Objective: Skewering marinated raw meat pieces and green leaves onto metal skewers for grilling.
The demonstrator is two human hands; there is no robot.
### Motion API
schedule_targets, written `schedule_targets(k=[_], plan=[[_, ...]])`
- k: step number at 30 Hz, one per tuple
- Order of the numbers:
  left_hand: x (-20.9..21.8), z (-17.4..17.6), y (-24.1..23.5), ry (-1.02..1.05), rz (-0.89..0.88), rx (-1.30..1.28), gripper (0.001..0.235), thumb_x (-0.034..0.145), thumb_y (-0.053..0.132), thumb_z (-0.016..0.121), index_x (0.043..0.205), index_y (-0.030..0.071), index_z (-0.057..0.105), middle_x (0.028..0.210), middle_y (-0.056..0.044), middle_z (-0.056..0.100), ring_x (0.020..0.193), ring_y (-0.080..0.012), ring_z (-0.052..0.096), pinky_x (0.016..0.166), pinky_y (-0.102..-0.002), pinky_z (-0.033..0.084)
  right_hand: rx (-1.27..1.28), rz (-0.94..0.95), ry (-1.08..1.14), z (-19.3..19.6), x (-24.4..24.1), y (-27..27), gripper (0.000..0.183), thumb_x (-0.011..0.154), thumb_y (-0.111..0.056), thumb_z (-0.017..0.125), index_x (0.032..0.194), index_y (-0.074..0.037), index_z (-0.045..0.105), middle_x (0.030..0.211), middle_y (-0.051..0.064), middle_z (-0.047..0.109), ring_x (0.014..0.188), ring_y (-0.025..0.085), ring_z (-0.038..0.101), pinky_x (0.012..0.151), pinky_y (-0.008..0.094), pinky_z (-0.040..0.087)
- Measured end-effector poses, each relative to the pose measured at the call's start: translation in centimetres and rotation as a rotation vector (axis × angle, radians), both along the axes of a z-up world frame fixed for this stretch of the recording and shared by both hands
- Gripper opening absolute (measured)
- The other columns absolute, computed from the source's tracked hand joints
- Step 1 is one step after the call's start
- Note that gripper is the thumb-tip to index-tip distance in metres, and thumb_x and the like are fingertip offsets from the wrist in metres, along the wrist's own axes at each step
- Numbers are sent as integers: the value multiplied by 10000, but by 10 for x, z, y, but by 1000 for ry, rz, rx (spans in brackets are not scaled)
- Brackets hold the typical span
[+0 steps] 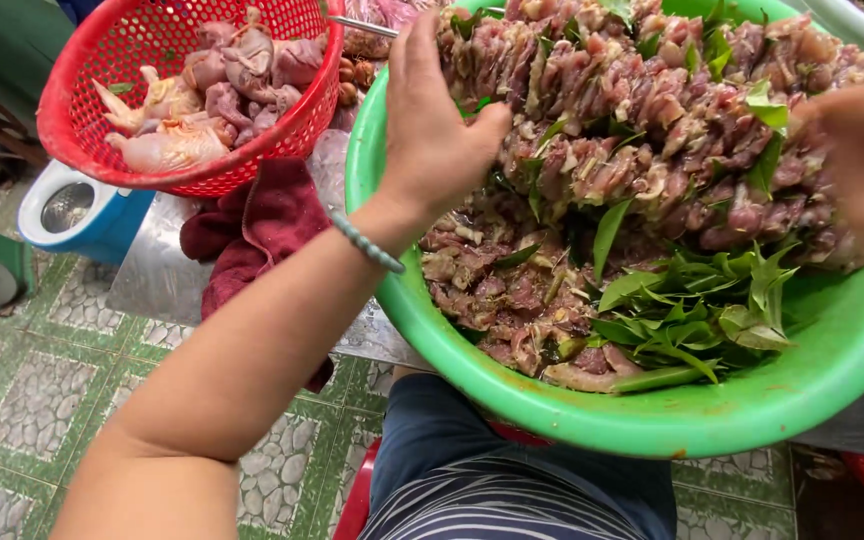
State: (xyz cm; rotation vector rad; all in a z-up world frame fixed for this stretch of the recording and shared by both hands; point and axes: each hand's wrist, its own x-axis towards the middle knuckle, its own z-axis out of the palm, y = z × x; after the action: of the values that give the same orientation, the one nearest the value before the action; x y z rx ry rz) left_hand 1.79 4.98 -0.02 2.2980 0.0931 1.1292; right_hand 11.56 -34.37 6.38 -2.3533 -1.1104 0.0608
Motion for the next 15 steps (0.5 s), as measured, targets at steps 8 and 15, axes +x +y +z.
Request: schedule_targets(k=[8,15], plan=[[-23,24,-10,56,-100,-418,528,888,76,746,1368,87,525,1262,-133,567,1110,-224,632,926,-314,639,-792,343,-232,-89,-46,204,248,911,-93,590,1123,-113,717,1131,113,722,1045,323,717,870,464,593],[-2,-18,24,-35,-116,-646,298,906,59,771,1179,49,650,1129,-65,712,1035,-134,698,915,-253,605,-876,315,-256,-60,-71,208,259,933,-156,587,1175,-151,677,1101,125,681,991,334,708,817,491,593]])
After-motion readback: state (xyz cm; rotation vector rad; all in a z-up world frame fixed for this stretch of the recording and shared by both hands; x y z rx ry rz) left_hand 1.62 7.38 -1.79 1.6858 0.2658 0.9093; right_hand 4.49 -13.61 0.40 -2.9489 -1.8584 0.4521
